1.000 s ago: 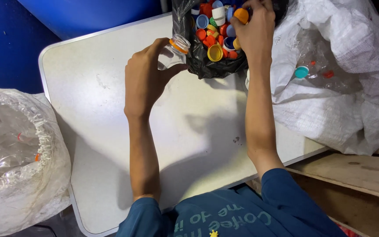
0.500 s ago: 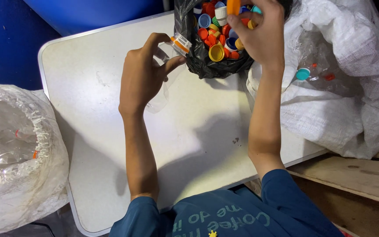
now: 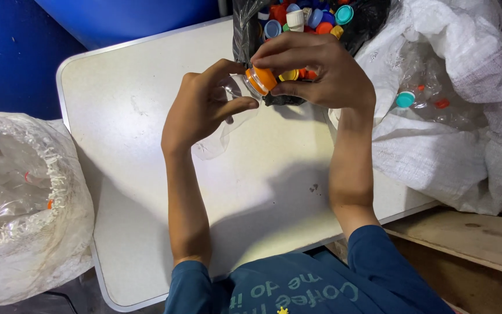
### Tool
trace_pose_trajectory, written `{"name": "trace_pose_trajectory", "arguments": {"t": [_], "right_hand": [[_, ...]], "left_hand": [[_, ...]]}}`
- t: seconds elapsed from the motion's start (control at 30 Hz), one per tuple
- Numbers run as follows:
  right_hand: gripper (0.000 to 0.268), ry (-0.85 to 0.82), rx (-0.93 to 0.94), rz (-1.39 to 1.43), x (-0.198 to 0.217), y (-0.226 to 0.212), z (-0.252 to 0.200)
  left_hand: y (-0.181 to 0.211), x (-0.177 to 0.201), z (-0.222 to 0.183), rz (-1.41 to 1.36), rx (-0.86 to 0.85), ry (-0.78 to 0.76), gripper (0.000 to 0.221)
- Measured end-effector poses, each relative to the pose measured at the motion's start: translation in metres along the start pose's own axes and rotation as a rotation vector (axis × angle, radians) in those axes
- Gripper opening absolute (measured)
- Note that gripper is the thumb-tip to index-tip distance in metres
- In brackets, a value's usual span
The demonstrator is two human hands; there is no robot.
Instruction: The person repeatedly takes empty plastic bottles from a white sack and screws on various colored bottle caps from a black bag. The capped bottles are then placed into a second white sack on the right side of the table.
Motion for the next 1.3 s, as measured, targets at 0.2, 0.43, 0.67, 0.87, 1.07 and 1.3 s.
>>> {"name": "trace_pose_trajectory", "arguments": {"t": [0.2,0.43,0.67,0.87,1.07,1.3], "right_hand": [[0.045,0.011,-0.05,-0.016,-0.002,0.001,0.002],[0.05,-0.033,0.024,-0.013,-0.012,0.002,0.008],[0.045,-0.131,0.023,0.074,-0.025,0.021,0.019],[0.043,-0.035,-0.208,-0.044,-0.028,0.036,0.018],[0.038,-0.012,-0.171,-0.114,-0.038,0.031,0.024],[0.03,0.005,-0.242,0.004,-0.047,0.042,0.023]], "left_hand": [[0.018,0.01,0.003,0.219,-0.075,0.049,0.059],[-0.056,-0.003,-0.009,-0.184,0.038,0.0,0.055],[-0.093,-0.031,-0.005,-0.899,0.064,-0.077,0.068],[-0.06,-0.009,-0.003,-0.453,0.056,0.008,0.052],[-0.038,0.016,-0.006,0.037,0.076,0.049,0.053],[-0.016,0.029,-0.009,0.453,-0.17,0.142,0.058]]}}
Point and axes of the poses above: each hand's wrist, its own z-axis towards the middle knuckle, its own x-axis out of the back of the hand, y = z × x, the point moved 7 cm from there along z, towards the middle knuckle, and after that the axes turned 10 degrees about -x, right-handed, at the moved point
